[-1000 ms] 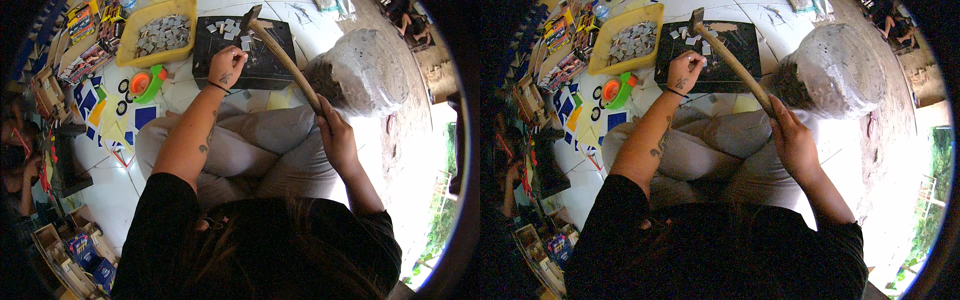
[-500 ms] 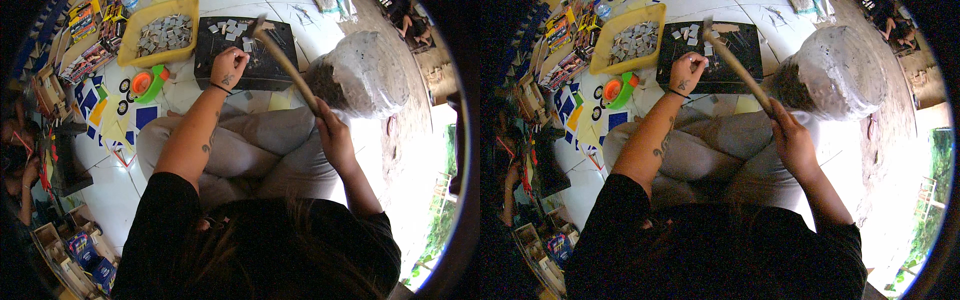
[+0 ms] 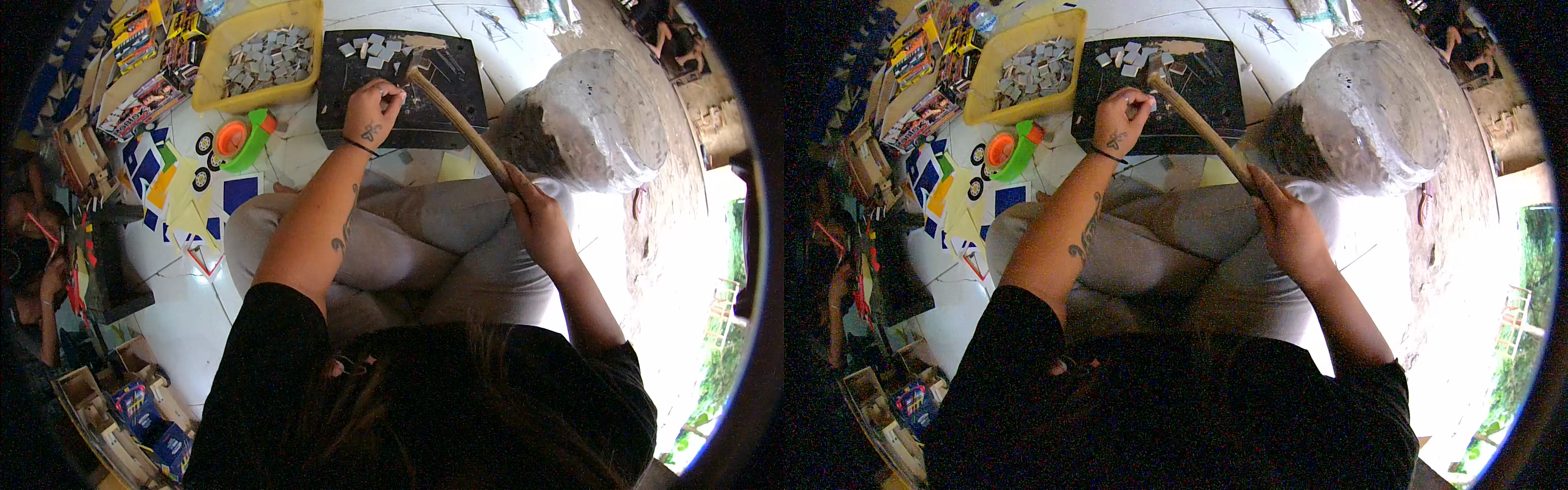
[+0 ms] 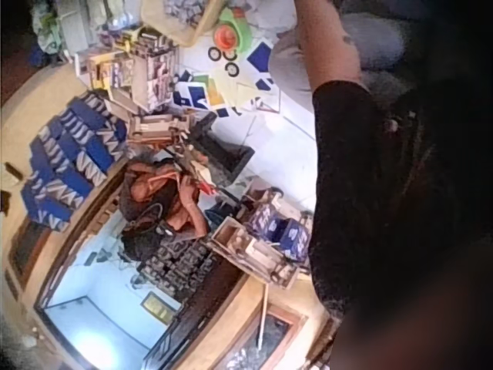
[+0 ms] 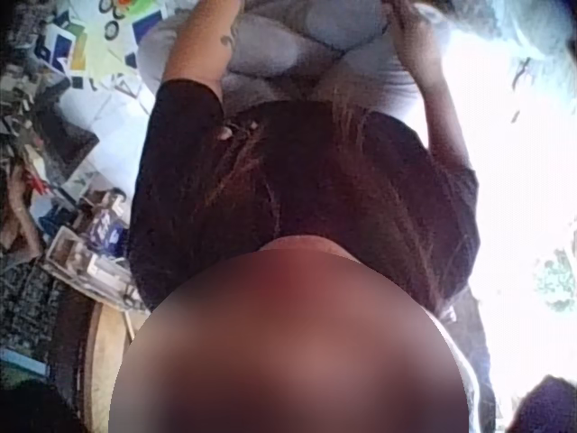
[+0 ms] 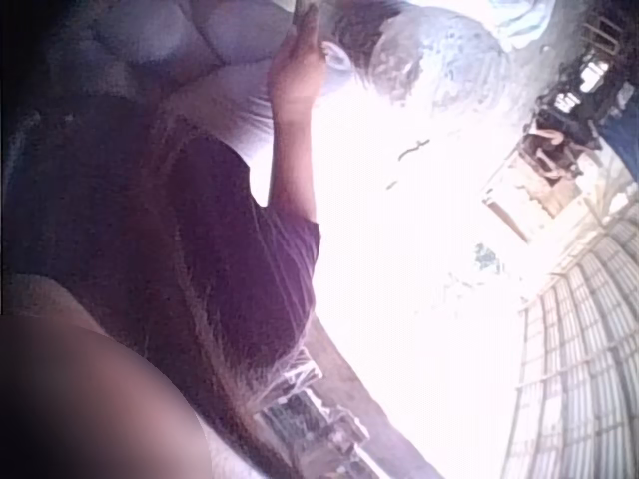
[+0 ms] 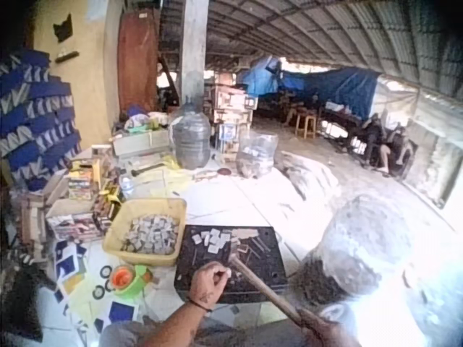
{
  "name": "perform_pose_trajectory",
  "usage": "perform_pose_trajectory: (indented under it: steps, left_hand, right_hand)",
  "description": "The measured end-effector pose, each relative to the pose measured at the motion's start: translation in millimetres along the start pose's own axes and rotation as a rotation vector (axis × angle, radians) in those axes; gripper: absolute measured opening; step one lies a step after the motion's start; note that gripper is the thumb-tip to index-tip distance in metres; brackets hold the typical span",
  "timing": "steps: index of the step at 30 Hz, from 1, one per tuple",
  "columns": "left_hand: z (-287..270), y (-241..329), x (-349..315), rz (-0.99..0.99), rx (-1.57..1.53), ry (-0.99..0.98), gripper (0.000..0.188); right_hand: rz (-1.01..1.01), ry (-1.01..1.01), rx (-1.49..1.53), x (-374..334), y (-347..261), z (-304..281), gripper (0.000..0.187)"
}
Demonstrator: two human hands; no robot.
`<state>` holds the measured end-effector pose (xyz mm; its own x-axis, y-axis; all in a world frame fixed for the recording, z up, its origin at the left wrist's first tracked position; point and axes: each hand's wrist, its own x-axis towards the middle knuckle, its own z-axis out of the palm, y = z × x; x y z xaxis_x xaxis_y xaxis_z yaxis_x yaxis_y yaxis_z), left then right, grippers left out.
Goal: The person sits on the floor and repeatedly picks up small rectangular blocks, places them on a dark work surface, and strikes them with a hammer. The person then moves the struck blocks into a yellow bin. The process is repeated continuously.
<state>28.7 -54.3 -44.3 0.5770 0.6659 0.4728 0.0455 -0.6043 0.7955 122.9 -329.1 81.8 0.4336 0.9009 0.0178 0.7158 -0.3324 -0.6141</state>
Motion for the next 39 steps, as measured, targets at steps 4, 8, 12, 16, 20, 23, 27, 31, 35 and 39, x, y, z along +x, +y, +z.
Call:
perform_pose_trajectory:
  steps: [4,8,12,16,20,23,27,31,35,39]
  left_hand:
    - [1,0,0,0.026,0.029,0.028,0.011]
    - [-8,-3,10,-0.067,0.057,0.029,0.011]
    - [-69,-22,40,-0.035,0.49,0.169,0.01]
    - [-118,-36,68,-0.155,0.921,0.373,0.017]
    - [-79,-23,74,0.043,0.807,0.194,0.031]
    - [-21,-4,59,0.033,0.685,-0.128,0.03]
    - [14,8,41,-0.024,0.704,-0.028,0.027]
    - [3,12,41,-0.13,0.426,-0.112,0.019]
    - [-23,20,28,-0.108,0.265,-0.158,0.017]
    - [-31,24,8,-0.075,0.293,-0.118,0.017]
  right_hand:
    - [-0.095,0.107,-0.05,24,13,-1,0.04]
    - [-0.056,0.194,-0.233,81,41,-4,0.036]
    - [0.062,0.156,-0.374,124,67,19,0.035]
    - [0.014,0.178,-0.418,136,75,34,0.037]
    - [-0.168,0.284,-0.599,157,50,37,0.036]
    - [-0.106,0.03,-0.606,200,22,46,0.026]
    - [0.117,-0.111,-0.767,249,-5,79,0.021]
    - [0.105,-0.082,-0.811,262,-7,94,0.021]
    - [0.007,-0.002,-0.64,241,8,82,0.022]
    - [-0.006,0.148,-0.014,211,29,81,0.017]
